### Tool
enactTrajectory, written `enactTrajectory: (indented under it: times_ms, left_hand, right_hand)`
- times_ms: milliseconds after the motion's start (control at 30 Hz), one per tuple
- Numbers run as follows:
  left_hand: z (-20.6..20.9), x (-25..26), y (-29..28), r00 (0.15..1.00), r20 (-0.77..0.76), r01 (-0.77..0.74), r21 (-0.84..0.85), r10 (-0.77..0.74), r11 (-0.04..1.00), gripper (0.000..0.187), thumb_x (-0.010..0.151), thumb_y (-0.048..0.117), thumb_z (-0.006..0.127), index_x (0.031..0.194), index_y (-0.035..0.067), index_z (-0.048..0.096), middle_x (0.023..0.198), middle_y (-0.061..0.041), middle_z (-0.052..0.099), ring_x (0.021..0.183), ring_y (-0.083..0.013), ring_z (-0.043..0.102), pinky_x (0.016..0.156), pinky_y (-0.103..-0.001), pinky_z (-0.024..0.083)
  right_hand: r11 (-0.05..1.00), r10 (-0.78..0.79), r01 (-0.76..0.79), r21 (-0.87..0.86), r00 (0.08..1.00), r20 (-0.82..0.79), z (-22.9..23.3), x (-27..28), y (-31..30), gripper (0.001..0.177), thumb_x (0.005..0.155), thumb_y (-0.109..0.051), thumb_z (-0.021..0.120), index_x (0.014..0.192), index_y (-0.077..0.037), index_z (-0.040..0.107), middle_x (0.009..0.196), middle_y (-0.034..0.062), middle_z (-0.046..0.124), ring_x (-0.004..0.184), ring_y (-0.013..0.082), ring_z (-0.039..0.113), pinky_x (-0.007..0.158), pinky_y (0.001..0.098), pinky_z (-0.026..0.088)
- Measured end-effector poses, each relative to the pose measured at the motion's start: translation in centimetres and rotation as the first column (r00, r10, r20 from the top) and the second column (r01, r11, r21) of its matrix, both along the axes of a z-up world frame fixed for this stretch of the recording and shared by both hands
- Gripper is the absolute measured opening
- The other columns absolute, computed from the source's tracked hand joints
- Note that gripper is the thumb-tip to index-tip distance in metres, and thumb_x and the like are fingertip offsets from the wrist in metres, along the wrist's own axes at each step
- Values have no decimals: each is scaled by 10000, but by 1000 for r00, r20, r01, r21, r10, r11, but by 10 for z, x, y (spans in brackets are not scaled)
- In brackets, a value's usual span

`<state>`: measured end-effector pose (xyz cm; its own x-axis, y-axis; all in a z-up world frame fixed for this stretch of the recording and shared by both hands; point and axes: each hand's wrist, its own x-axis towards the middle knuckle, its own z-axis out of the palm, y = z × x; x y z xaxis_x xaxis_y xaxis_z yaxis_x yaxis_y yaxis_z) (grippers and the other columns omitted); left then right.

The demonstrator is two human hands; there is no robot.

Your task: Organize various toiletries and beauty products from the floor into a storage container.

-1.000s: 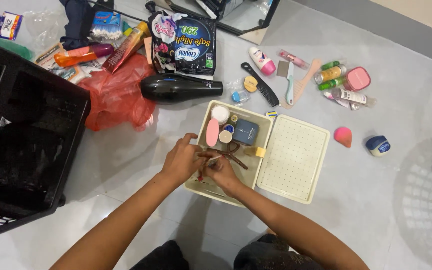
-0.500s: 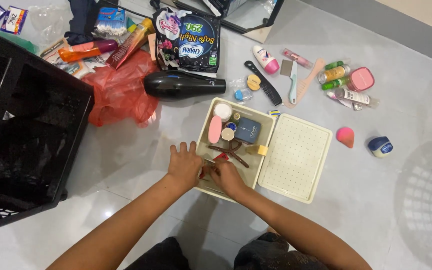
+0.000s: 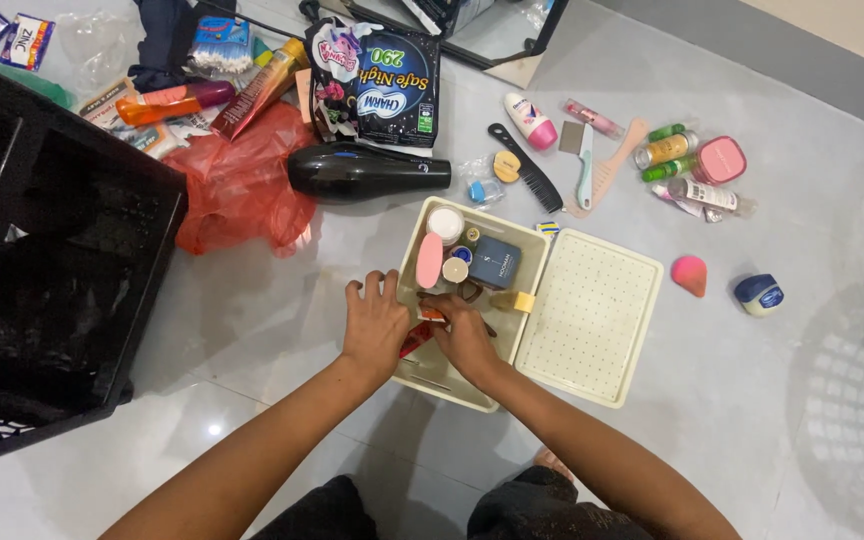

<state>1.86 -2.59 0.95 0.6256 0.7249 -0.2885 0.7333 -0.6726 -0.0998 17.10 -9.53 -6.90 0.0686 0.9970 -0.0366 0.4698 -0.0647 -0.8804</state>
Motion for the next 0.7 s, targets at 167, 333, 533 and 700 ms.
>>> enactTrajectory:
  times_ms: [167, 333, 533, 700]
  left_hand:
    - [-3, 1, 2, 1000, -20, -15, 13, 16, 1000, 247, 746, 206, 785, 966, 94, 770, 1561, -146, 391, 1315, -311, 432, 1059, -591, 323]
    - [0, 2, -2, 993, -113, -39, -54, 33, 998, 403, 762, 325, 769, 1091, 96, 728, 1618, -224, 261, 1424, -430, 303, 1071, -747, 199]
    - [-4, -2, 6, 982, -181, 49, -12, -51, 999, 287, 779, 275, 765, 1001, 94, 756, 1615, -208, 312, 1472, -447, 284, 1116, -784, 157]
    - [1, -6, 15, 996, -14, 88, -24, -88, 996, 279, 726, 221, 829, 995, 169, 772, 1653, -223, 244, 1495, -450, 240, 1103, -772, 157]
  right_hand:
    - [998, 8, -10, -56, 999, -33, 6, 1, 2, 423, 797, 95, 651, 1204, -9, 708, 1186, 189, 695, 910, 327, 732, 816, 383, 594]
    - [998, 7, -11, -66, 998, -58, -1, 0, 0, 422, 807, 77, 669, 1218, -11, 703, 1166, 188, 688, 851, 303, 734, 796, 378, 593]
    - [995, -3, -4, -103, 998, -67, 8, 2, 2, 436, 812, 86, 660, 1234, -15, 699, 1139, 183, 695, 856, 300, 732, 800, 371, 592]
    - [1000, 7, -8, -15, 996, -84, 2, 5, 1, 448, 806, 130, 605, 1223, -2, 703, 1198, 175, 714, 994, 297, 735, 817, 364, 598]
